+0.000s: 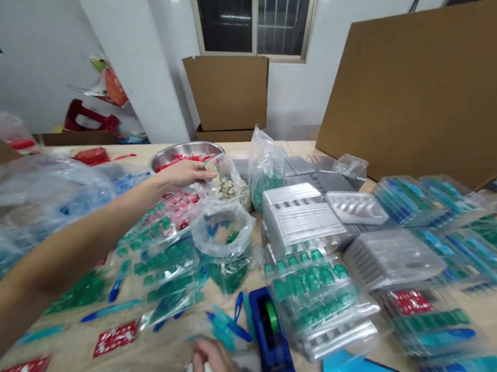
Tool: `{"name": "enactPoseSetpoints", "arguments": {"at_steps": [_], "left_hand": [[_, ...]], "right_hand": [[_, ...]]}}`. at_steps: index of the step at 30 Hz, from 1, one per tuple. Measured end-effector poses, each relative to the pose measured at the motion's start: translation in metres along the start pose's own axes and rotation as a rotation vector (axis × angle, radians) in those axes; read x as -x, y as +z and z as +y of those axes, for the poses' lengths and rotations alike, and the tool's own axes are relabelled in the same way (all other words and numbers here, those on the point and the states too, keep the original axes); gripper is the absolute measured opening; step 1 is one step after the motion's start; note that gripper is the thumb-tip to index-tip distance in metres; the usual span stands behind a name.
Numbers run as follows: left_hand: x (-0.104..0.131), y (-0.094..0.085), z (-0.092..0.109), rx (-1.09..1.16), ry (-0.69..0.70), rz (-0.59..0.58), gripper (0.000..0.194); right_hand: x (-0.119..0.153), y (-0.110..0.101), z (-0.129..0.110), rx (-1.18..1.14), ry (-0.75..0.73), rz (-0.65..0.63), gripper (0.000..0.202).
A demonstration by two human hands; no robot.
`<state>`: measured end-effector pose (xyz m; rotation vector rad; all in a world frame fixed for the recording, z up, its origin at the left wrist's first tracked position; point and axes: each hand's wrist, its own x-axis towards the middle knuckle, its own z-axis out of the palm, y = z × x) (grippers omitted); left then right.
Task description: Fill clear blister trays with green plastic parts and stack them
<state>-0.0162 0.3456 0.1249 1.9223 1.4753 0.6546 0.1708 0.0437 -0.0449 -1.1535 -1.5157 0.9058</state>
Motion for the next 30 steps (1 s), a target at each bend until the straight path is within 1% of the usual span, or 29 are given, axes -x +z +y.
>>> {"name": "enactPoseSetpoints", "arguments": {"at_steps": [2,3,4,6,7,8,9,12,13,15,17,19,21,25,27,30], "left_hand": [[0.049,0.003,0.01,0.106,0.025,-0.004,0.025],[0.075,0.007,0.014,0.153,0.034,-0.014,0.023],[0.102,0.012,0.017,0.202,0.043,-0.037,0.021],[0.153,0.026,0.022,0.337,0.089,-0.119,0.016],[0.176,0.033,0.023,0.381,0.112,-0.15,0.015],[0.197,0.04,0.022,0.385,0.135,-0.145,0.013],[0.215,0.047,0.021,0.357,0.155,-0.11,0.012],[0.259,0.065,0.009,0.201,0.164,0.07,0.005],[0.27,0.07,0.004,0.179,0.156,0.105,0.004],[0.29,0.076,-0.004,0.164,0.129,0.141,0.007],[0.305,0.08,-0.009,0.13,0.113,0.179,0.015],[0.317,0.081,-0.012,0.091,0.108,0.227,0.023],[0.326,0.082,-0.014,0.093,0.103,0.255,0.027],[0.341,0.081,-0.023,0.194,0.044,0.357,0.026],[0.347,0.081,-0.028,0.196,0.016,0.403,0.025],[0.354,0.081,-0.032,0.143,-0.011,0.396,0.019]], "right_hand": [[-0.016,0.0,-0.022,-0.314,0.238,-0.005,0.027],[-0.024,0.002,-0.035,-0.498,0.32,-0.016,0.032],[-0.033,0.004,-0.048,-0.676,0.352,0.044,0.038],[-0.048,0.012,-0.071,-0.976,0.429,0.005,0.04],[-0.054,0.017,-0.081,-1.075,0.462,-0.015,0.039],[-0.058,0.022,-0.089,-1.141,0.489,-0.038,0.037],[-0.06,0.027,-0.095,-1.171,0.509,-0.07,0.036],[-0.051,0.039,-0.104,-1.143,0.583,-0.148,0.031],[-0.046,0.042,-0.104,-1.116,0.613,-0.153,0.028],[-0.033,0.048,-0.104,-1.065,0.663,-0.131,0.022],[-0.022,0.053,-0.103,-1.019,0.683,-0.122,0.018],[-0.016,0.058,-0.104,-0.983,0.684,-0.16,0.016],[-0.013,0.061,-0.106,-0.967,0.692,-0.2,0.015],[-0.012,0.064,-0.107,-1.005,0.733,-0.209,0.012],[-0.012,0.065,-0.106,-1.036,0.753,-0.219,0.009],[-0.009,0.065,-0.103,-1.014,0.788,-0.27,0.017]]}}
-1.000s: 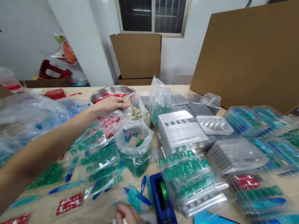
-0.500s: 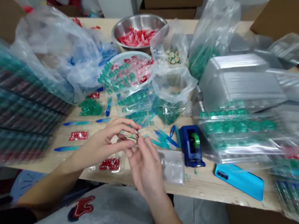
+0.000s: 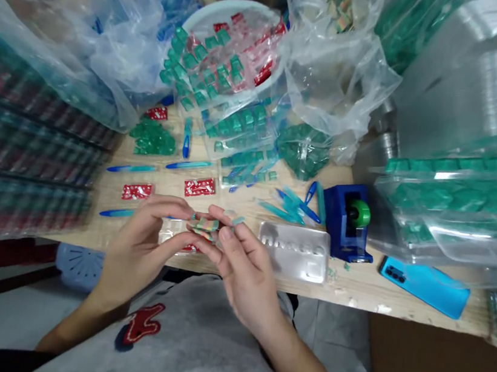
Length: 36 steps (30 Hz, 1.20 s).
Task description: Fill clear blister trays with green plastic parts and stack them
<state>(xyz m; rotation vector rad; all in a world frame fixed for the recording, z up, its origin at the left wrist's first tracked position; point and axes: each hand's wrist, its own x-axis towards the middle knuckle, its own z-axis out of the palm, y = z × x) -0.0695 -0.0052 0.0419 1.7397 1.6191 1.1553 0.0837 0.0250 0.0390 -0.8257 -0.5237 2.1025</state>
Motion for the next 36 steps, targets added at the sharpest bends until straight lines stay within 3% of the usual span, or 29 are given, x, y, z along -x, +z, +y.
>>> {"name": "enactPoseSetpoints", "arguments": {"at_steps": [6,11,14,19,22,27,36], "left_hand": [[0.007,0.001,-0.003,-0.042,0.095,0.024,0.029],[0.006,-0.002,-0.007,-0.103,0.139,-0.01,0.022],[0.004,-0.004,-0.008,-0.11,0.176,0.003,0.02],[0.004,-0.005,-0.008,-0.058,0.178,0.003,0.021],[0.007,-0.007,-0.008,0.044,0.114,-0.03,0.024],[0.012,-0.01,-0.006,0.135,0.051,-0.038,0.026],[0.014,-0.012,-0.003,0.049,0.066,-0.013,0.025]], "right_hand": [[0.001,-0.003,0.007,0.072,0.034,0.027,0.025],[0.004,-0.004,0.008,0.127,0.03,0.021,0.025],[0.007,-0.003,0.007,0.274,0.018,0.007,0.034],[0.01,-0.001,0.006,0.604,-0.137,0.083,0.034],[0.009,0.0,0.004,0.666,-0.237,0.103,0.028],[0.009,0.001,0.005,0.706,-0.278,0.084,0.025],[0.01,0.001,0.003,0.976,-0.465,0.103,0.027]]}}
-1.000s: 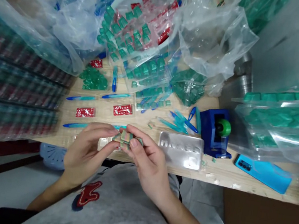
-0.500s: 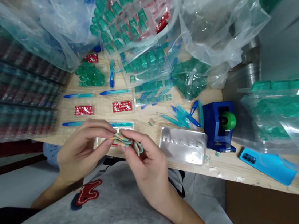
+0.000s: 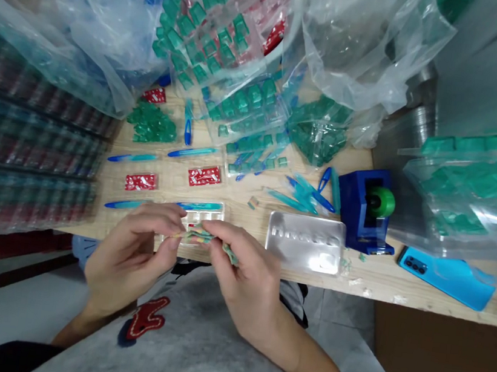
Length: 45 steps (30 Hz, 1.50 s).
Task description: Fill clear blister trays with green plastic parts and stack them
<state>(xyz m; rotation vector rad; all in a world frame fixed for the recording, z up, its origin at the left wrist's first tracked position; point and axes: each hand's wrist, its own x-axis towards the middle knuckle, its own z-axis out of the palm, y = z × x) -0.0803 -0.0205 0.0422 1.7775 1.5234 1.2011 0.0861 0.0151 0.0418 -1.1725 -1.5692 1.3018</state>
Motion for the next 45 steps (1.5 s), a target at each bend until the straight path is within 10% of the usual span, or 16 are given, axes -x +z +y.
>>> {"name": "enactPoseSetpoints", "arguments": {"at_steps": [6,14,33,45], "left_hand": [[-0.009,-0.009,-0.001,-0.091,0.012,0.235,0.025],[-0.022,-0.009,0.002,0.032,-0.003,-0.214,0.016],[-0.011,-0.018,-0.003,0.061,-0.095,-0.172,0.014],[-0.016,-0.006,0.01,-0.183,0.112,-0.434,0.021]], "right_hand": [[0.004,-0.007,0.008,-0.057,0.05,-0.033,0.024],[-0.001,-0.009,0.005,0.107,-0.126,-0.201,0.026],[-0.005,-0.009,-0.001,-0.55,0.334,-0.297,0.023],[-0.003,-0.027,0.002,-0.219,0.247,-0.566,0.067]]}}
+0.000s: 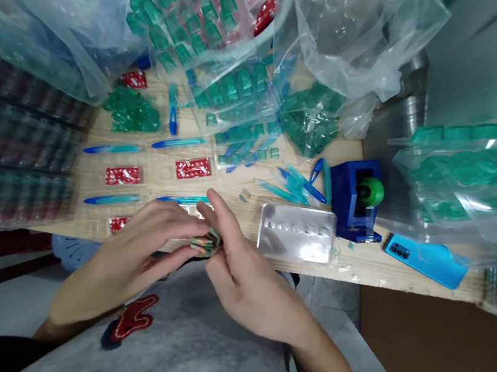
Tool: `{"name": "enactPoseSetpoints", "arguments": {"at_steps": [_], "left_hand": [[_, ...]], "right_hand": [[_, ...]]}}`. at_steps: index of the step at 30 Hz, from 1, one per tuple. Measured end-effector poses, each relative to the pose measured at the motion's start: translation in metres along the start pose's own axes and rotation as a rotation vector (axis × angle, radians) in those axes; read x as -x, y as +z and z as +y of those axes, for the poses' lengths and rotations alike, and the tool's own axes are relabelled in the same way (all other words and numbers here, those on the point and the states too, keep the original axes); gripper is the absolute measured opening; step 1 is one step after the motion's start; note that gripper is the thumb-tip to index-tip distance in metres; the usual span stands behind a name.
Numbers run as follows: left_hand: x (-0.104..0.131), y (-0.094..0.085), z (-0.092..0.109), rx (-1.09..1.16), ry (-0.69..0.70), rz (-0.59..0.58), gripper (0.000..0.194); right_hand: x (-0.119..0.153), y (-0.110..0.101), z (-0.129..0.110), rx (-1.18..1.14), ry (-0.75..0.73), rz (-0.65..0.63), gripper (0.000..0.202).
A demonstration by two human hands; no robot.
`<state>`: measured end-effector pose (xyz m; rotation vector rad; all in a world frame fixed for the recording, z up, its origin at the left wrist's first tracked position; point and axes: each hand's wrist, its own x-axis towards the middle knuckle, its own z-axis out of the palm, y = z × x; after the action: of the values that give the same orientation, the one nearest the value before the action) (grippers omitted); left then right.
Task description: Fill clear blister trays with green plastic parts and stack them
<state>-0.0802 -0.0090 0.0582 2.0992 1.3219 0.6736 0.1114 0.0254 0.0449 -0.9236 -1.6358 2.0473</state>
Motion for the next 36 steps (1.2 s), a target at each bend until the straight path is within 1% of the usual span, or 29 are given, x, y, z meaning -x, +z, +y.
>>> {"name": "enactPoseSetpoints", "arguments": {"at_steps": [5,9,13,16,21,24,26,30,32,33,34,36], "left_hand": [[0.002,-0.001,-0.001,0.06,-0.026,-0.025,0.012],[0.002,-0.004,-0.001,0.056,-0.037,-0.05,0.014],[0.001,-0.002,-0.003,0.071,-0.072,0.018,0.017],[0.002,0.001,-0.003,0.077,-0.098,0.066,0.022],[0.003,-0.001,0.0,0.048,-0.098,0.094,0.018],[0.005,-0.003,0.0,0.02,-0.077,0.093,0.015],[0.005,-0.003,0.001,0.016,-0.067,0.1,0.014],[0.006,0.004,0.002,0.054,-0.088,0.119,0.017],[0.013,0.008,-0.001,0.128,-0.132,0.143,0.018],[0.019,0.009,-0.005,0.185,-0.185,0.179,0.018],[0.028,0.009,-0.01,0.24,-0.264,0.241,0.018],[0.054,0.006,-0.027,0.278,-0.476,0.434,0.016]], "right_hand": [[0.0,-0.003,-0.001,0.054,-0.005,-0.008,0.07],[-0.002,-0.004,-0.001,0.112,-0.015,-0.017,0.072],[-0.002,-0.005,-0.005,0.167,-0.042,-0.007,0.076],[-0.001,-0.005,-0.008,0.178,-0.059,-0.011,0.075],[-0.001,-0.003,-0.005,0.156,-0.087,0.001,0.071],[-0.001,-0.002,-0.002,0.095,-0.082,0.034,0.066],[-0.002,-0.002,-0.001,0.068,-0.084,0.082,0.059],[-0.006,0.001,0.003,0.041,-0.054,0.203,0.032],[-0.01,0.004,0.008,-0.06,-0.011,0.232,0.023],[-0.013,0.005,0.012,-0.125,0.012,0.243,0.02],[-0.015,0.006,0.017,-0.18,0.035,0.254,0.017],[-0.018,0.005,0.027,-0.213,0.073,0.309,0.014]]}}
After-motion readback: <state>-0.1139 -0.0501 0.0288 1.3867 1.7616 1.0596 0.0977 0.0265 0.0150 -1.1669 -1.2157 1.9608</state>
